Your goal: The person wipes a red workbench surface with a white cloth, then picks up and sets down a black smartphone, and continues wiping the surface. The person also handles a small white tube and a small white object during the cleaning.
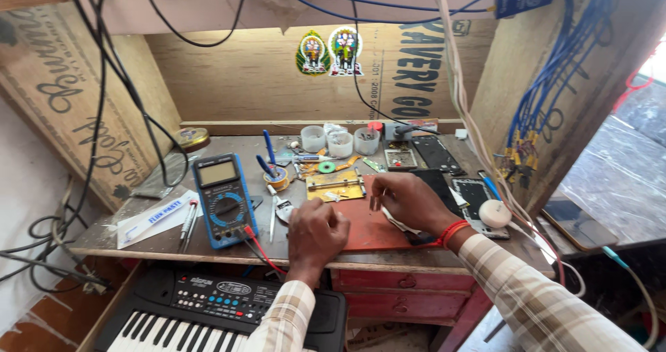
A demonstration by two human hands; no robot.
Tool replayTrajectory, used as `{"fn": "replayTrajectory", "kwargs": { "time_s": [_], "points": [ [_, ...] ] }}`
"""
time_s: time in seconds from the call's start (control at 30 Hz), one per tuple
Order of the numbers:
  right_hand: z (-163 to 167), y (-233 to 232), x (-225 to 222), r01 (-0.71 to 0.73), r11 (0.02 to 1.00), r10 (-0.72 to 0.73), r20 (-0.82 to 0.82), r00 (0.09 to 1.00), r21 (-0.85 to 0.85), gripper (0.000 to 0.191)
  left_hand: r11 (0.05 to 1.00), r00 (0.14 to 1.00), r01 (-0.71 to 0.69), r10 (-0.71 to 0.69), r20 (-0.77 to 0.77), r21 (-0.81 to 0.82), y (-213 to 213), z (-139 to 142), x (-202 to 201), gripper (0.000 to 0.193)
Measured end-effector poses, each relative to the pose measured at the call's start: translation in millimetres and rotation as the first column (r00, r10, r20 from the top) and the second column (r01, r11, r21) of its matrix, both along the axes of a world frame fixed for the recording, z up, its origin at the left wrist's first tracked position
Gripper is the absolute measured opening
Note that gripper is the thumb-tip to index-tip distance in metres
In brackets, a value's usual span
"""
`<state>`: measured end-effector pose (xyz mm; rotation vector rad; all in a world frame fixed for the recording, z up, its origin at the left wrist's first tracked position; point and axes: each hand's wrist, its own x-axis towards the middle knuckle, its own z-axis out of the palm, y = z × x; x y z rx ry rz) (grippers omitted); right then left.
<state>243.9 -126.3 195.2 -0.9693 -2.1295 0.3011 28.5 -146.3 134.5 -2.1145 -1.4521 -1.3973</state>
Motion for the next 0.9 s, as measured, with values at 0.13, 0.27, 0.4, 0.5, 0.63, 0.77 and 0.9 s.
{"fn": "replayTrajectory", "kwargs": {
  "time_s": [0.13,0.27,0.4,0.5,0.63,0.77,0.9],
  "points": [
    [8.3,9.2,-22.3,0.052,0.997,-0.041,-0.177,0.983,0.055,0.009,0.990,0.996,0.089,-0.086,0.031,-0.109,-1.6,-7.3,-1.9,0.040],
    [13.6,19.2,-68.4,-0.076,0.996,0.086,-0.245,0.966,0.050,0.017,0.964,0.997,0.071,-0.073,0.003,-0.254,1.1,-8.1,-2.4,0.039],
    [-0.2,20.1,-118.2,-0.368,0.930,0.366,-0.130,0.921,0.012,0.025,0.928,0.991,0.132,-0.120,0.058,-0.350,1.5,-8.0,-4.8,0.032],
    [-3.0,35.7,-145.6,-0.410,0.912,0.408,-0.046,0.912,-0.032,0.025,0.939,0.987,0.158,-0.156,0.032,-0.306,2.8,-9.4,-7.7,0.024],
    [-11.8,51.9,-161.6,-0.297,0.934,0.308,0.029,0.951,-0.200,0.029,0.911,0.993,0.116,-0.098,0.065,-0.396,8.1,-14.3,-8.8,0.033],
    [-20.9,64.7,-163.6,-0.321,0.924,0.353,0.140,0.925,-0.210,0.032,0.936,0.990,0.131,-0.108,0.088,-0.328,12.2,-21.6,-10.0,0.039],
    [-26.2,67.5,-162.9,-0.453,0.891,0.451,0.123,0.884,-0.009,0.037,0.972,0.990,0.143,-0.144,0.010,-0.187,14.4,-24.0,-10.7,0.039]
  ]
}}
